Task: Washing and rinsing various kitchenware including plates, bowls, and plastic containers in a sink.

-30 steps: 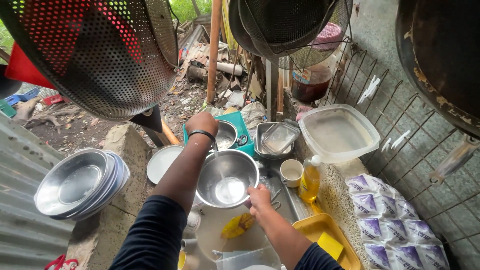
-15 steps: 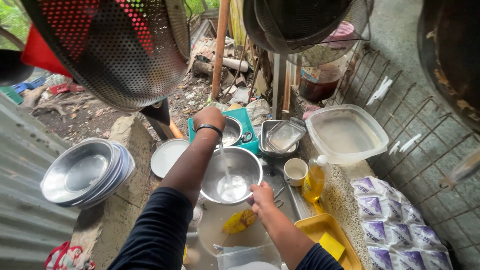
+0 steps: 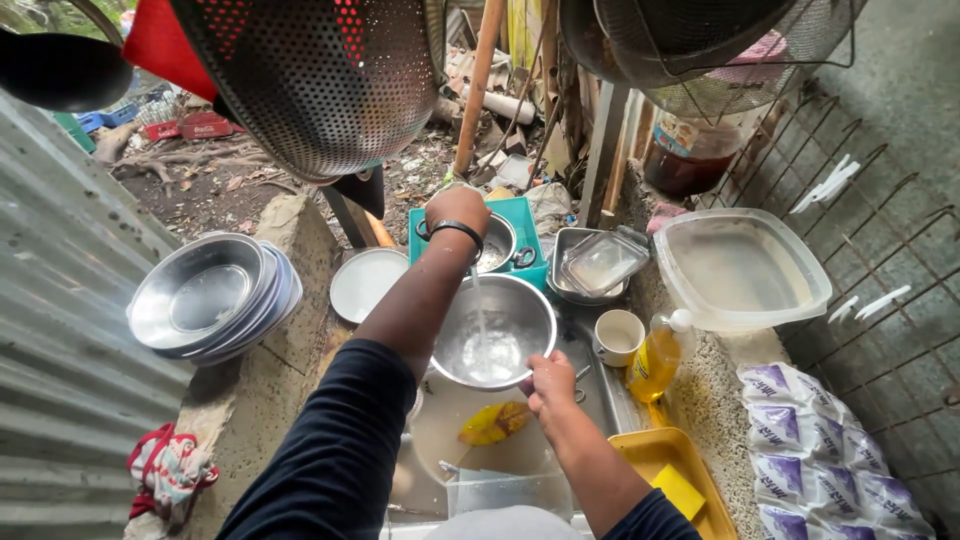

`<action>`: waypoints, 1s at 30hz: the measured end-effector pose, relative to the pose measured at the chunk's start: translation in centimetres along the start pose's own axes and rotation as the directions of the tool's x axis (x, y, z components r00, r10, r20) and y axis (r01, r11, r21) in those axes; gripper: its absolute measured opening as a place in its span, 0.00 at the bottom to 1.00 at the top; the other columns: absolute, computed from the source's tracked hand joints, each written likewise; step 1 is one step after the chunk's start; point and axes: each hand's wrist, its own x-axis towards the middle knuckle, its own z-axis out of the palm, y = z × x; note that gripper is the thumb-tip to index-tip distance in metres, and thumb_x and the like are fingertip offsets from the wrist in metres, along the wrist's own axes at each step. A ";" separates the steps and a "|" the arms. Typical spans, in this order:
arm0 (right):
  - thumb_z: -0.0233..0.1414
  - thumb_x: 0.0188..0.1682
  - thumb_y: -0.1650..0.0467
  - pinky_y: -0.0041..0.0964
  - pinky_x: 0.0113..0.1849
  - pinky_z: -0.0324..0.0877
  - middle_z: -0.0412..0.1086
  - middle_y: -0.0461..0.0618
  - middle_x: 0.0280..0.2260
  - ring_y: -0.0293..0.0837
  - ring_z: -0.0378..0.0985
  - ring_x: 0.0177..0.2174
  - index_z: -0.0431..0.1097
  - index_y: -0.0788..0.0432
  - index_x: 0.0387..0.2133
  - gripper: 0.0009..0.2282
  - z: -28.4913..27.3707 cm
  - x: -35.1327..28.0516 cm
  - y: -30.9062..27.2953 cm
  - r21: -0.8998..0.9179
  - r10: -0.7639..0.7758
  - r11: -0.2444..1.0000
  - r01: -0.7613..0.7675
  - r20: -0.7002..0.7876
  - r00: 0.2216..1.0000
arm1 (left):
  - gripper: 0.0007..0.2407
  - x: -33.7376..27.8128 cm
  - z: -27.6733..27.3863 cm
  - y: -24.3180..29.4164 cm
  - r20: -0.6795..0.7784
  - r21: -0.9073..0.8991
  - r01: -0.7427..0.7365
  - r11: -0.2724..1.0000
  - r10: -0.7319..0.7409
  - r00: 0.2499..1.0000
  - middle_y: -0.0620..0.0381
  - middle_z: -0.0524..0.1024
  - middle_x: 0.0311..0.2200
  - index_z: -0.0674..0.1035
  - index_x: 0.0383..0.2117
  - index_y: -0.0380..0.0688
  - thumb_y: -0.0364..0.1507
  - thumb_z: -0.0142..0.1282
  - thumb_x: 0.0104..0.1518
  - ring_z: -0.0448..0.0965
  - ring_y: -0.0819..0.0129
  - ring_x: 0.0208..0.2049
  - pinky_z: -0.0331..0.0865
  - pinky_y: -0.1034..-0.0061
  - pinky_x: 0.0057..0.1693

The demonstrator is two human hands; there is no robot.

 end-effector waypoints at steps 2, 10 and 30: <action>0.51 0.41 0.80 0.42 0.24 0.73 0.57 0.50 0.27 0.41 0.62 0.21 0.62 0.52 0.31 0.11 0.0 -0.2 -0.3 -0.018 -0.013 1.000 0.013 -0.007 1.000 | 0.15 -0.1 -0.2 0.1 0.002 -0.006 0.010 1.000 -0.010 1.000 0.43 0.81 0.41 0.82 0.44 0.38 0.34 0.43 0.66 0.81 0.37 0.42 0.72 0.31 0.29; 0.51 0.40 0.80 0.40 0.24 0.71 0.57 0.50 0.27 0.41 0.60 0.21 0.62 0.52 0.31 0.11 -0.4 -0.2 -0.5 0.005 -0.028 1.000 0.028 -0.011 1.000 | 0.14 -1.6 -1.2 0.0 -0.015 0.001 -0.041 0.999 0.041 0.999 0.43 0.82 0.41 0.82 0.44 0.37 0.31 0.43 0.65 0.82 0.39 0.43 0.73 0.32 0.30; 0.51 0.39 0.81 0.39 0.23 0.74 0.55 0.46 0.25 0.38 0.60 0.18 0.61 0.49 0.29 0.13 -0.2 -1.6 -1.1 0.008 0.052 0.999 -0.052 0.002 0.999 | 0.19 -0.4 -0.4 0.1 -0.025 -0.011 -0.017 1.000 0.016 1.000 0.39 0.81 0.34 0.82 0.39 0.34 0.31 0.34 0.69 0.82 0.35 0.32 0.72 0.34 0.25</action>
